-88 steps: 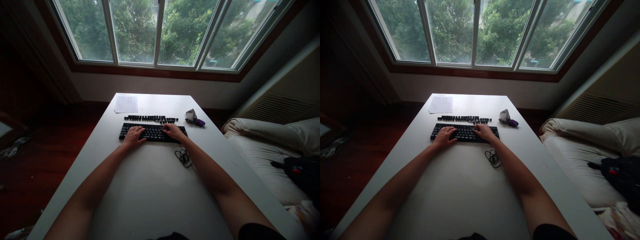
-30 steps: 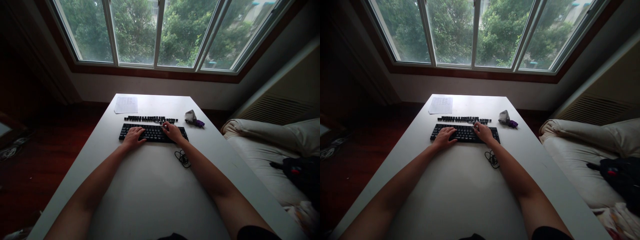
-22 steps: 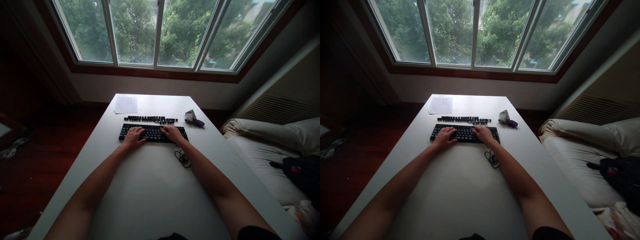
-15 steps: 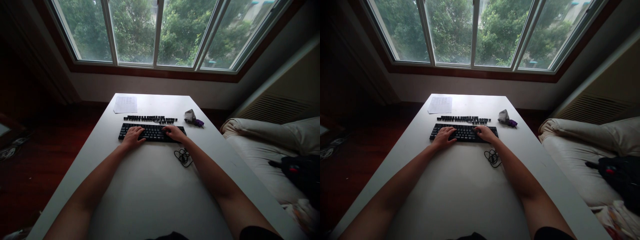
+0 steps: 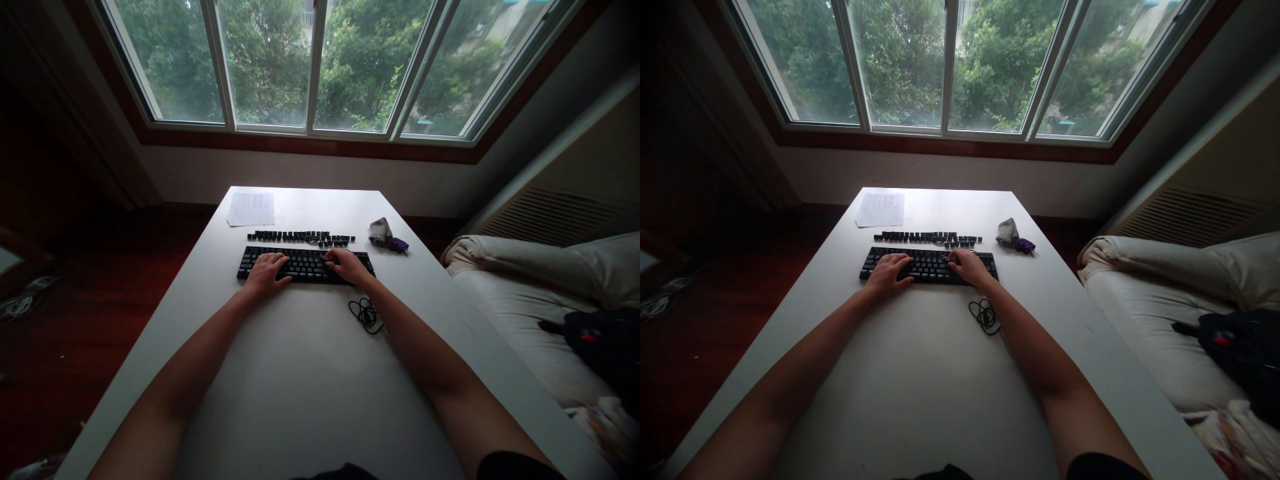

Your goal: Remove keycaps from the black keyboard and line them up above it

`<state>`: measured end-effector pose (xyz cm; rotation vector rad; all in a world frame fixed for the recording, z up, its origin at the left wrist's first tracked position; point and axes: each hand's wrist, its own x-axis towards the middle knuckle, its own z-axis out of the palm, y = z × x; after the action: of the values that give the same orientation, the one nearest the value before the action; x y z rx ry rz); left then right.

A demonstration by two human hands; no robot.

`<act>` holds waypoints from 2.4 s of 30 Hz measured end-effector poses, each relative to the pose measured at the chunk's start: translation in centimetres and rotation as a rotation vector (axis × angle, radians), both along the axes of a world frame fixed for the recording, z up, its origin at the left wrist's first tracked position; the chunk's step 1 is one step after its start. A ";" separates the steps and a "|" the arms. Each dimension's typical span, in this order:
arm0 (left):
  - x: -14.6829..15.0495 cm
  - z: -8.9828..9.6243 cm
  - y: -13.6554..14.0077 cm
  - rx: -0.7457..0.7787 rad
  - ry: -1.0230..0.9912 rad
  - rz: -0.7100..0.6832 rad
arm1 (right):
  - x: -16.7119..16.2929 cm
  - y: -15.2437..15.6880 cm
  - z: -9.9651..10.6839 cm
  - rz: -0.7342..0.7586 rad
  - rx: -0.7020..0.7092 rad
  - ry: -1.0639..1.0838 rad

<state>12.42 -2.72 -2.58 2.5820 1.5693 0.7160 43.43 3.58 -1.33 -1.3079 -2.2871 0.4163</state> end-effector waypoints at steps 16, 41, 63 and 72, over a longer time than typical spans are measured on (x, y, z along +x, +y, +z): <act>-0.1 -0.1 0.0 0.023 0.020 0.002 | 0.3 0.7 -1.0 -0.034 0.019 0.028; 0.0 -0.1 -0.1 0.013 0.003 -0.002 | -0.6 1.6 -0.2 0.000 0.020 -0.067; 0.0 0.0 -0.2 0.001 0.005 0.008 | -0.9 0.8 0.8 -0.037 -0.006 -0.158; 0.0 0.0 -0.1 0.015 0.007 0.005 | -1.4 0.6 1.6 0.020 0.065 -0.313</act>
<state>12.46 -2.83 -2.60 2.5949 1.5784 0.7224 42.04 4.18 0.31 -1.4014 -2.5454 0.1489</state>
